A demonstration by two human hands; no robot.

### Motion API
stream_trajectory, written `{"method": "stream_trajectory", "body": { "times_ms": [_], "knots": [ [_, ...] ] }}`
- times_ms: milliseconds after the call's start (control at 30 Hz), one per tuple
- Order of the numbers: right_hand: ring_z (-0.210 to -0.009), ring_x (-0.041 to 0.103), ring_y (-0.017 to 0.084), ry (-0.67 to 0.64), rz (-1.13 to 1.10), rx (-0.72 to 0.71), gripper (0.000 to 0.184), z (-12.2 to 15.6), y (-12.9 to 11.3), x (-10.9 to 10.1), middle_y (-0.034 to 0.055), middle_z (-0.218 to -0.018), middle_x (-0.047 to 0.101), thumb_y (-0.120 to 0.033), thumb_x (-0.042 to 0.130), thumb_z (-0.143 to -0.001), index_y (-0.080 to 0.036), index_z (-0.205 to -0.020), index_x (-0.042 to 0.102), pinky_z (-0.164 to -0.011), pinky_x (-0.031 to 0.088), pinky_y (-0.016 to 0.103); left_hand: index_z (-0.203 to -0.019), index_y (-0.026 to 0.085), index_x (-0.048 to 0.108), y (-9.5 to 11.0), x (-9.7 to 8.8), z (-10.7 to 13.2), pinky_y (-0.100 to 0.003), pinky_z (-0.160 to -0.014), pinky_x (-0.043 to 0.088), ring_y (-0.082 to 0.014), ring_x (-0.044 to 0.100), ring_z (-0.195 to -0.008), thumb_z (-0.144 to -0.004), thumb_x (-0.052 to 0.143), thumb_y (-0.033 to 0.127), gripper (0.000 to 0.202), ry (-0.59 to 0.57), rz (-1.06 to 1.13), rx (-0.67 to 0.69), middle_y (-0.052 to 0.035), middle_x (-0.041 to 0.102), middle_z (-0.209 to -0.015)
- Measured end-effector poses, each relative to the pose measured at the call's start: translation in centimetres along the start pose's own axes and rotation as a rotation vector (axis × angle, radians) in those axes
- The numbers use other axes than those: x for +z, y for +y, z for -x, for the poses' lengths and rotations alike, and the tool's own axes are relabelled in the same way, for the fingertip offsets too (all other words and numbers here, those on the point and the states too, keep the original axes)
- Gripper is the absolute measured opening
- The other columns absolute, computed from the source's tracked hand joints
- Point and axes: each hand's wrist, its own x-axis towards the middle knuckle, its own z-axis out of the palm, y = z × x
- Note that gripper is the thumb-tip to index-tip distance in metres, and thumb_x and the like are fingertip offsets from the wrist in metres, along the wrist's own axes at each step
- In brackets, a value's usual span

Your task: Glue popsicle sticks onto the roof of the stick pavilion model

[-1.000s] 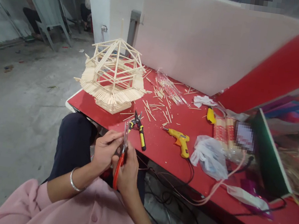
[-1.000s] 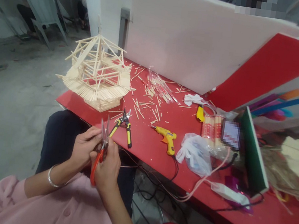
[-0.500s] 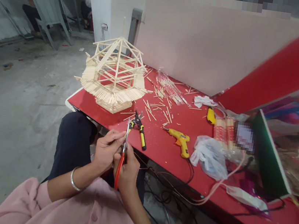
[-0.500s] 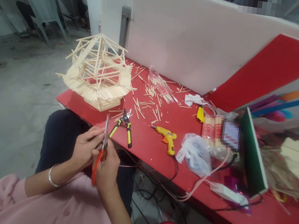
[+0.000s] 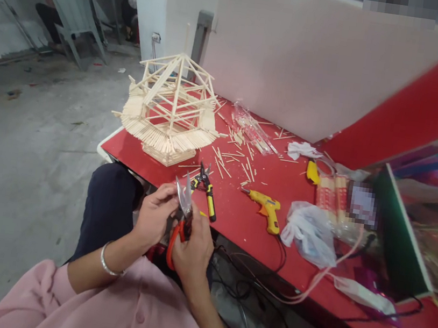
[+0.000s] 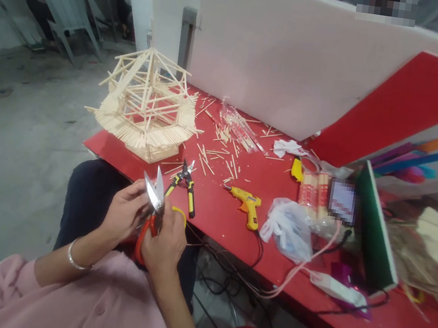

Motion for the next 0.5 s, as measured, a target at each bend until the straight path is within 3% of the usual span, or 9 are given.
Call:
{"method": "stream_trajectory", "body": {
  "times_ms": [300,500],
  "knots": [
    [-0.088,0.061,0.024,0.046,-0.031,-0.001,0.053,-0.26,0.0,0.58,0.0106,-0.099,0.062,-0.027,0.05,-0.089,-0.02,-0.141,0.045,-0.074,0.053,0.037,-0.083,0.015,0.077,0.29,0.29,0.42,-0.016,-0.045,0.033,-0.0027,0.039,-0.046,-0.06,0.087,0.023,0.027,-0.017,0.12,-0.236,0.0043,0.054,-0.055],
    [-0.086,0.063,0.024,0.039,-0.021,-0.017,0.054,-0.33,-0.24,0.32,0.0104,-0.098,0.062,-0.025,0.049,-0.089,-0.02,-0.142,0.044,-0.072,0.054,0.036,-0.077,0.015,0.077,-0.39,0.11,0.5,-0.018,-0.049,0.04,-0.0045,0.044,-0.05,-0.061,0.087,0.025,0.021,0.017,0.091,-0.207,0.0026,0.057,-0.061]
  ]
}}
